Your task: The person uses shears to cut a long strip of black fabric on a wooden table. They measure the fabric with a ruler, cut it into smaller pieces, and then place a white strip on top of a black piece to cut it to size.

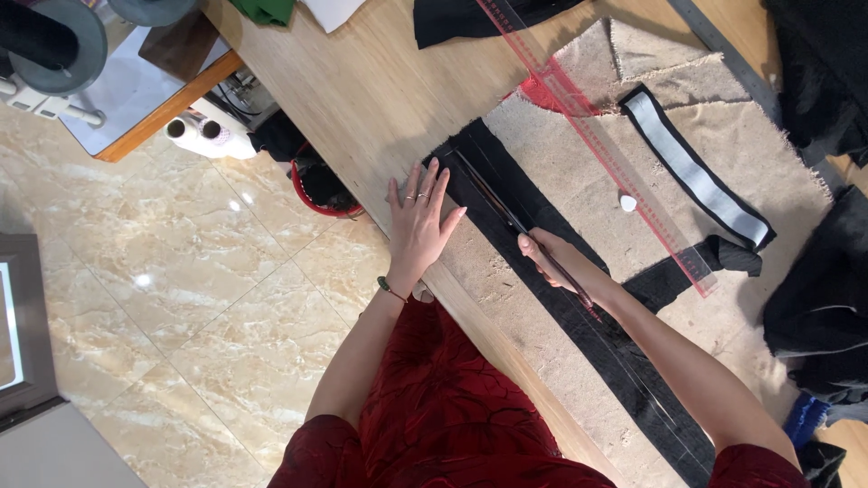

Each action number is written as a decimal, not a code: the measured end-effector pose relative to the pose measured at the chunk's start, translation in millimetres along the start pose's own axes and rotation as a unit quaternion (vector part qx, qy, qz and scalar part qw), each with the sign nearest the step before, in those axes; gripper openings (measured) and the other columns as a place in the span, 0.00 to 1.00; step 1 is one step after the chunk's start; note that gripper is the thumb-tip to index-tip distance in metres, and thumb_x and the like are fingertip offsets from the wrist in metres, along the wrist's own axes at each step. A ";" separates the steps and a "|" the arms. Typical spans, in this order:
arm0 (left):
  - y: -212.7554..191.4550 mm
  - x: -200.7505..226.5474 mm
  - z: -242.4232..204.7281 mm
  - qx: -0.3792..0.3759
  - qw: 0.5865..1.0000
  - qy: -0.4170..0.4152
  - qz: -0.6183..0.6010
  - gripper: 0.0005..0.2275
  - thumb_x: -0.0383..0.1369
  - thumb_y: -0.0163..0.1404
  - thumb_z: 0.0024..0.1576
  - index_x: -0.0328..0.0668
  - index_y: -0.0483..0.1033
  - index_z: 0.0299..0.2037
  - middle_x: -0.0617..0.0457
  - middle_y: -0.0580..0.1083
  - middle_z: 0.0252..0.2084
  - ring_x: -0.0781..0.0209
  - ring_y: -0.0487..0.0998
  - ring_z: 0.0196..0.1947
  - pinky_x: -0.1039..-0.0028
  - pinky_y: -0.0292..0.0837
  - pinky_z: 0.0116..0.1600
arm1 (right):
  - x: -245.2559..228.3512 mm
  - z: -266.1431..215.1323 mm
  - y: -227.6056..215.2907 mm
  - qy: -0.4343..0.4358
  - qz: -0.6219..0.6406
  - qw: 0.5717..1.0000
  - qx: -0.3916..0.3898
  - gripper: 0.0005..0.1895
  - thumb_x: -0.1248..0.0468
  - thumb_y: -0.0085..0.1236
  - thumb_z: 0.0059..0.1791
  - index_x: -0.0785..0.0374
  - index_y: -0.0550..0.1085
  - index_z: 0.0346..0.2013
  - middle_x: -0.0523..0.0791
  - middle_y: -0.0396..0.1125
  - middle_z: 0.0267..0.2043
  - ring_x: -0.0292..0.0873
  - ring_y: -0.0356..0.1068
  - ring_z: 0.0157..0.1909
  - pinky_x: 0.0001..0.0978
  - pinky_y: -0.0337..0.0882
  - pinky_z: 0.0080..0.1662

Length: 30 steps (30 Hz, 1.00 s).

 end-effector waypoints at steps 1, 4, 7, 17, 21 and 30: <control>-1.8 0.2 1.0 0.001 1.000 0.000 0.000 0.29 0.54 0.45 0.64 0.50 0.62 0.71 0.52 0.56 0.77 0.47 0.52 0.76 0.38 0.46 0.72 | -3.9 2.2 -0.1 -0.001 0.000 1.000 0.001 0.27 0.38 0.43 0.56 0.60 0.69 0.40 0.45 0.58 0.21 0.35 0.60 0.17 0.23 0.62 0.22; -1.9 -0.1 0.5 -0.011 1.000 -0.010 -0.016 0.29 0.54 0.44 0.64 0.47 0.63 0.70 0.51 0.57 0.76 0.48 0.53 0.76 0.39 0.45 0.72 | -16.3 1.3 0.4 0.006 -0.022 1.000 0.007 0.27 0.38 0.44 0.56 0.60 0.69 0.41 0.45 0.58 0.21 0.35 0.60 0.18 0.24 0.62 0.22; -1.4 -0.2 0.8 -0.007 1.000 -0.004 -0.010 0.30 0.54 0.45 0.64 0.46 0.62 0.71 0.50 0.57 0.76 0.47 0.53 0.76 0.39 0.46 0.72 | -39.8 -5.6 -0.7 0.000 -0.036 0.999 0.015 0.27 0.37 0.44 0.55 0.58 0.69 0.41 0.44 0.58 0.21 0.34 0.59 0.18 0.24 0.62 0.23; 3.3 -2.1 -0.3 -0.022 1.000 -0.007 -0.021 0.30 0.55 0.43 0.64 0.46 0.61 0.71 0.51 0.56 0.76 0.47 0.53 0.76 0.38 0.44 0.72 | -9.7 18.7 -1.1 -0.005 0.020 0.999 0.027 0.24 0.41 0.44 0.56 0.58 0.70 0.38 0.43 0.58 0.20 0.35 0.61 0.17 0.22 0.61 0.22; 1.1 -1.9 0.0 -0.009 0.999 -0.010 -0.033 0.29 0.54 0.44 0.64 0.45 0.63 0.70 0.50 0.57 0.76 0.47 0.54 0.76 0.39 0.44 0.72 | -27.5 -23.1 -1.2 -0.051 0.251 0.961 0.104 0.25 0.43 0.30 0.59 0.61 0.65 0.45 0.34 0.40 0.22 0.27 0.43 0.18 0.19 0.47 0.20; -32.4 2.9 -17.8 0.050 0.932 -0.138 -0.331 0.17 0.40 0.46 0.65 0.42 0.71 0.61 0.45 0.68 0.65 0.50 0.65 0.68 0.56 0.62 0.65 | 58.8 -161.7 31.0 -0.171 0.296 0.921 0.185 0.28 0.43 0.39 0.56 0.67 0.68 0.48 0.35 0.46 0.20 0.27 0.42 0.20 0.23 0.43 0.22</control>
Point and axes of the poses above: each hand's wrist, its own z-axis towards the middle knuckle, its own y-axis out of the palm, x = y × z, the point moved 9 cm from there along z, towards the middle knuckle
